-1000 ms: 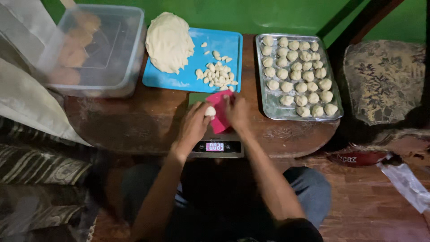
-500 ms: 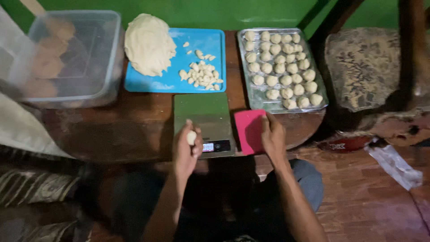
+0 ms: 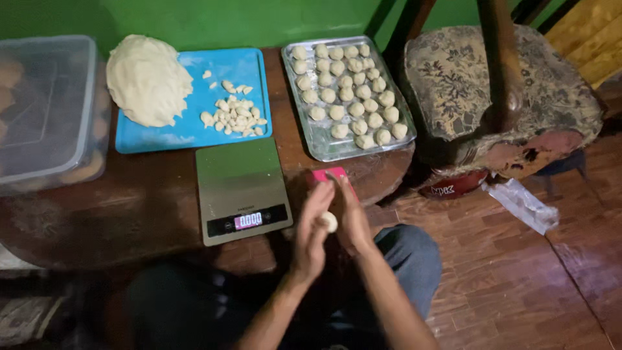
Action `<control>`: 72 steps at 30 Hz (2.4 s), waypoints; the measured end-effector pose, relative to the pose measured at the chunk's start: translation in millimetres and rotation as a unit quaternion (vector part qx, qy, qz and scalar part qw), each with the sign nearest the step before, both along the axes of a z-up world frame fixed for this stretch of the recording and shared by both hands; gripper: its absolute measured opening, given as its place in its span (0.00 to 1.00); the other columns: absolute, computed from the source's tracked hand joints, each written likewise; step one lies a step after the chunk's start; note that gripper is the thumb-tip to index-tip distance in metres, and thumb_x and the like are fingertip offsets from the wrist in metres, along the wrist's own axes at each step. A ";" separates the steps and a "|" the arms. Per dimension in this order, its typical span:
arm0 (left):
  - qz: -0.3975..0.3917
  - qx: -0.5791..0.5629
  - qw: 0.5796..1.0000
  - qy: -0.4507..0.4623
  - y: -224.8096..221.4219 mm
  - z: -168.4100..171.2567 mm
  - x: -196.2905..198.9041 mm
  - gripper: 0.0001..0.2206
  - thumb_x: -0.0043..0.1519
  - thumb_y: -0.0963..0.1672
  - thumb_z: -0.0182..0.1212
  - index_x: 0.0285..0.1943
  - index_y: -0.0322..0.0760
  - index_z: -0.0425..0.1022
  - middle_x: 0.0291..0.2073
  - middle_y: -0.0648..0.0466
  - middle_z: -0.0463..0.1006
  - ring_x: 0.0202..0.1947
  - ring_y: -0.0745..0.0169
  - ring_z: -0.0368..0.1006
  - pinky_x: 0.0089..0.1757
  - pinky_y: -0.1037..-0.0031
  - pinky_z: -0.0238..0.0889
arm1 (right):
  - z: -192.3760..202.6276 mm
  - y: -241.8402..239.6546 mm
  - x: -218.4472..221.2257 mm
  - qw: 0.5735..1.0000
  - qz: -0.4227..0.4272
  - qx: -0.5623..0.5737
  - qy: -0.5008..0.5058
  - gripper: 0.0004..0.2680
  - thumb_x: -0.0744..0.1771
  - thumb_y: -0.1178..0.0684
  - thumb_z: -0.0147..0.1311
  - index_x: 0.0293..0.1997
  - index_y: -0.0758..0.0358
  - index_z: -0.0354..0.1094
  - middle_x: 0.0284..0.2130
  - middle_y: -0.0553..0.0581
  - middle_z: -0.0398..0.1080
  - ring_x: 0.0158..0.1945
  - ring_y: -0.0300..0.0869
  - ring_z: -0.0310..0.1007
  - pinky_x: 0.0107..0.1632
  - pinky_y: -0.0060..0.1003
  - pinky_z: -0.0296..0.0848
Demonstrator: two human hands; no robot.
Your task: The person portioned dough using a digital scale and a scraper, and then rolled the dough into balls before placing them on a metal tray.
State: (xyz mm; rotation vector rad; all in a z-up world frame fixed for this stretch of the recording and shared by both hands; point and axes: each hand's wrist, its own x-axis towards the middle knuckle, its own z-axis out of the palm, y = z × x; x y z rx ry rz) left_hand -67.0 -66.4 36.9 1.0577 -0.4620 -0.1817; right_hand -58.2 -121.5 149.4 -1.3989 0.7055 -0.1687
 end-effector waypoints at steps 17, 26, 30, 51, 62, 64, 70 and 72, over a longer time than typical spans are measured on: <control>0.283 0.362 0.839 -0.292 27.5 28.5 59.2 0.23 0.71 0.45 0.41 0.75 0.33 0.57 0.78 0.41 0.50 0.80 0.44 0.42 0.73 0.42 0.28 | -88.0 1.7 -33.6 0.919 0.105 0.335 -0.180 0.22 0.68 0.48 0.45 0.72 0.61 0.57 0.62 0.56 0.65 0.64 0.44 0.63 0.65 0.41 0.60; 0.251 0.269 0.916 -0.161 64.1 28.1 71.9 0.16 0.73 0.44 0.44 0.68 0.37 0.65 0.74 0.42 0.52 0.75 0.42 0.54 0.66 0.53 0.57 | -116.3 -107.2 84.7 0.856 0.141 -0.460 -0.187 0.18 0.67 0.57 0.59 0.62 0.66 0.57 0.49 0.66 0.71 0.49 0.52 0.73 0.48 0.48 0.71; 0.221 0.299 0.916 -0.152 77.5 13.9 62.0 0.16 0.71 0.45 0.46 0.66 0.37 0.67 0.74 0.43 0.51 0.73 0.43 0.58 0.64 0.51 0.60 | -157.2 -157.8 148.1 0.733 0.171 -0.633 -0.180 0.17 0.58 0.70 0.53 0.49 0.64 0.67 0.36 0.63 0.73 0.41 0.56 0.65 0.41 0.47 0.65; 0.226 0.308 0.923 -0.046 106.3 -35.7 49.3 0.03 0.61 0.46 0.68 0.39 0.54 0.87 0.25 0.59 0.85 0.31 0.60 0.83 0.40 0.72 0.73 | -70.0 -84.0 101.5 0.866 0.169 -0.468 -0.040 0.14 0.74 0.53 0.42 0.62 0.74 0.64 0.46 0.83 0.71 0.54 0.75 0.71 0.52 0.74 0.71; 0.232 0.315 0.920 0.004 156.3 -35.5 51.1 0.05 0.60 0.42 0.68 0.43 0.43 0.86 0.27 0.50 0.86 0.34 0.50 0.84 0.41 0.62 0.75 | -101.4 -48.3 78.5 0.915 0.147 -0.345 -0.150 0.06 0.72 0.57 0.51 0.45 0.69 0.74 0.34 0.72 0.75 0.39 0.53 0.76 0.44 0.50 0.73; 0.229 0.327 0.917 0.011 160.7 -31.3 61.3 0.05 0.60 0.43 0.68 0.43 0.47 0.87 0.29 0.51 0.86 0.36 0.51 0.84 0.43 0.63 0.74 | -106.0 -33.2 82.4 0.902 0.171 -0.362 -0.158 0.08 0.72 0.55 0.51 0.49 0.65 0.77 0.39 0.71 0.78 0.46 0.56 0.79 0.50 0.51 0.75; 0.286 0.439 0.836 -0.166 192.6 9.7 164.5 0.06 0.68 0.43 0.60 0.47 0.38 0.82 0.30 0.46 0.83 0.33 0.50 0.80 0.46 0.61 0.72 | -97.5 15.9 152.8 0.798 0.299 -0.439 -0.286 0.14 0.66 0.66 0.54 0.58 0.62 0.73 0.51 0.63 0.76 0.56 0.59 0.75 0.58 0.53 0.72; 0.306 0.424 0.820 -0.233 195.8 32.9 210.8 0.10 0.71 0.42 0.56 0.56 0.35 0.78 0.37 0.44 0.82 0.40 0.50 0.80 0.49 0.60 0.71 | -90.0 40.4 195.0 0.782 0.344 -0.441 -0.276 0.15 0.70 0.58 0.52 0.65 0.67 0.66 0.54 0.71 0.71 0.62 0.68 0.68 0.61 0.62 0.68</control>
